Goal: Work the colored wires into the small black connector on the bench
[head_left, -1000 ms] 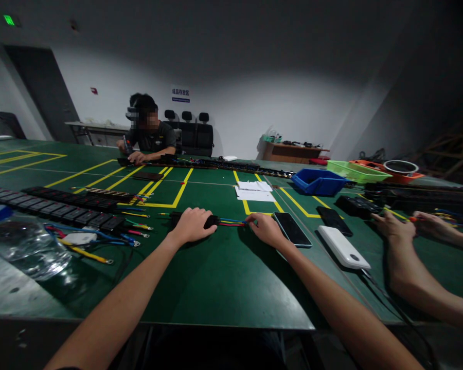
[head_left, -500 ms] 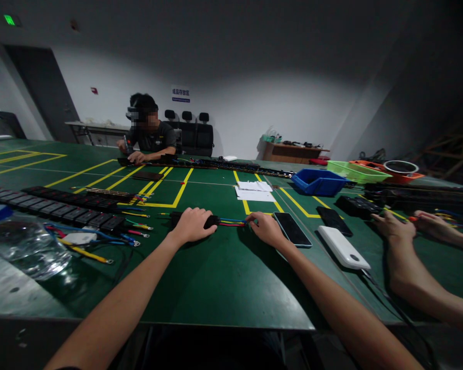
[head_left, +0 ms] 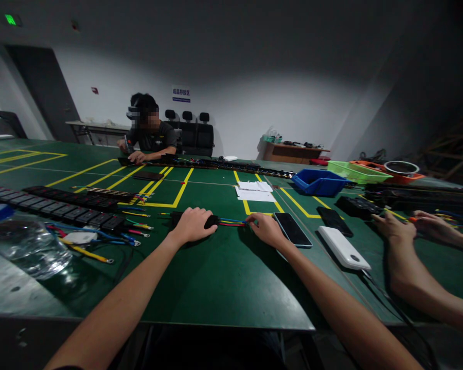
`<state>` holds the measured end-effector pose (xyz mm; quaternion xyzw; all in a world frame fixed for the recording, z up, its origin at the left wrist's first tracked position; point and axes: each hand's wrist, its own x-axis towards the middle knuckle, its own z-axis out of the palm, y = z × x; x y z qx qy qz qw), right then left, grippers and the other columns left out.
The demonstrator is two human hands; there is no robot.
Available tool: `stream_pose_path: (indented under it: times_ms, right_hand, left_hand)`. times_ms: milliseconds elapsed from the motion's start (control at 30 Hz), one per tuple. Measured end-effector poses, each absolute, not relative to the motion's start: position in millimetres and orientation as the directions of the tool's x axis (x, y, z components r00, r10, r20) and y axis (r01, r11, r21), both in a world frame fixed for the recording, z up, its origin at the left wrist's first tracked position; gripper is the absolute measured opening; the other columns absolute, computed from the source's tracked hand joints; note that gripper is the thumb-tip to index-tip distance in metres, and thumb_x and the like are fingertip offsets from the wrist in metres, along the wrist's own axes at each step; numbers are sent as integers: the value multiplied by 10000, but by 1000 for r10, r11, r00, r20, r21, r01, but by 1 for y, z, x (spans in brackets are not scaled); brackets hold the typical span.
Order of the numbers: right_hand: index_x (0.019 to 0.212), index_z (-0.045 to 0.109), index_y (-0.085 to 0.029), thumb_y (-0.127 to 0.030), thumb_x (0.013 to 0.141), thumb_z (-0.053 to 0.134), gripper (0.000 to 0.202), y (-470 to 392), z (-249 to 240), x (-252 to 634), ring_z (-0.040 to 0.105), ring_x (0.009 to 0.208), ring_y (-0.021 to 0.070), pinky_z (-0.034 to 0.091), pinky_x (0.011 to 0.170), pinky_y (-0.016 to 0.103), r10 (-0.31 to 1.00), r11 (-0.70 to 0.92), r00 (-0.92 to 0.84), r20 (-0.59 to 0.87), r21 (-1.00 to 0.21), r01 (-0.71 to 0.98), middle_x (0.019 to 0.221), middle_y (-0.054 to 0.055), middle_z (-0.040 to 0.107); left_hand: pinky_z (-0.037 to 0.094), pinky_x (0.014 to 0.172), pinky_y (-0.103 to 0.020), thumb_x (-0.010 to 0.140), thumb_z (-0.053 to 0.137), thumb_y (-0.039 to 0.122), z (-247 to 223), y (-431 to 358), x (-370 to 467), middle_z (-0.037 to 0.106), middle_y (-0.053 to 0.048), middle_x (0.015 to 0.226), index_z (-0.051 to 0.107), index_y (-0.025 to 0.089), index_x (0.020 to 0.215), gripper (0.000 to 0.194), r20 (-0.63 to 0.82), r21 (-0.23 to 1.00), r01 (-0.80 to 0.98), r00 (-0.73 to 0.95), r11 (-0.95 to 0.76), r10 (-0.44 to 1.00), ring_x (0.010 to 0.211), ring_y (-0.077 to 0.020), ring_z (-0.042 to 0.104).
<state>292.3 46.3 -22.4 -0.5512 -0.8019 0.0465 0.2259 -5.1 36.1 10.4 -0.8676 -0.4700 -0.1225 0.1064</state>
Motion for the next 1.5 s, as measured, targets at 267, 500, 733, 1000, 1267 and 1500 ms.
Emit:
stream_pose_path:
  times_ms: [267, 500, 733, 1000, 1267, 1500]
  right_hand:
    - [1038, 720, -230, -144, 896, 546, 241, 46, -21, 293, 650, 913, 171, 447, 780, 255, 902, 395, -293, 318, -332, 856, 1030, 33, 736]
    - [1037, 721, -234, -160, 905, 549, 230, 44, -20, 291, 647, 874, 167, 444, 775, 258, 906, 384, -285, 313, -325, 864, 1026, 24, 737]
    - [1035, 720, -233, -143, 897, 546, 240, 44, -20, 291, 656, 943, 174, 455, 807, 258, 905, 383, -276, 324, -337, 860, 1061, 35, 733]
    - [1034, 716, -234, -147, 899, 548, 233, 45, -22, 292, 652, 926, 176, 442, 752, 253, 903, 395, -296, 310, -332, 857, 1019, 26, 733]
    - [1032, 712, -236, -161, 908, 546, 220, 47, -23, 293, 656, 979, 185, 446, 804, 261, 902, 394, -290, 321, -333, 856, 1056, 28, 736]
    - [1037, 712, -234, -145, 894, 553, 231, 45, -22, 292, 654, 944, 178, 439, 771, 251, 902, 394, -293, 318, -326, 859, 1040, 24, 736]
  left_hand:
    - [436, 798, -386, 936, 451, 615, 11, 37, -5, 714, -102, 1028, 663, 205, 1128, 500, 307, -54, 840, 529, -540, 791, 931, -271, 650]
    - [437, 797, -388, 940, 437, 616, 11, 37, -5, 715, -103, 1035, 662, 199, 1134, 512, 309, -60, 838, 532, -542, 788, 924, -266, 645]
    - [427, 796, -385, 929, 471, 599, 12, 35, -4, 716, -105, 1027, 664, 205, 1118, 478, 307, -71, 847, 521, -527, 797, 930, -275, 648]
    - [425, 798, -383, 934, 469, 601, 11, 35, -4, 717, -103, 1026, 663, 207, 1122, 479, 314, -70, 843, 526, -534, 790, 928, -274, 650]
    - [423, 793, -369, 938, 463, 608, 10, 36, -5, 717, -100, 1020, 662, 206, 1115, 482, 321, -72, 839, 531, -539, 784, 928, -264, 648]
    - [427, 787, -378, 943, 456, 604, 11, 36, -5, 716, -103, 1023, 661, 200, 1118, 485, 320, -86, 839, 534, -537, 783, 921, -266, 647]
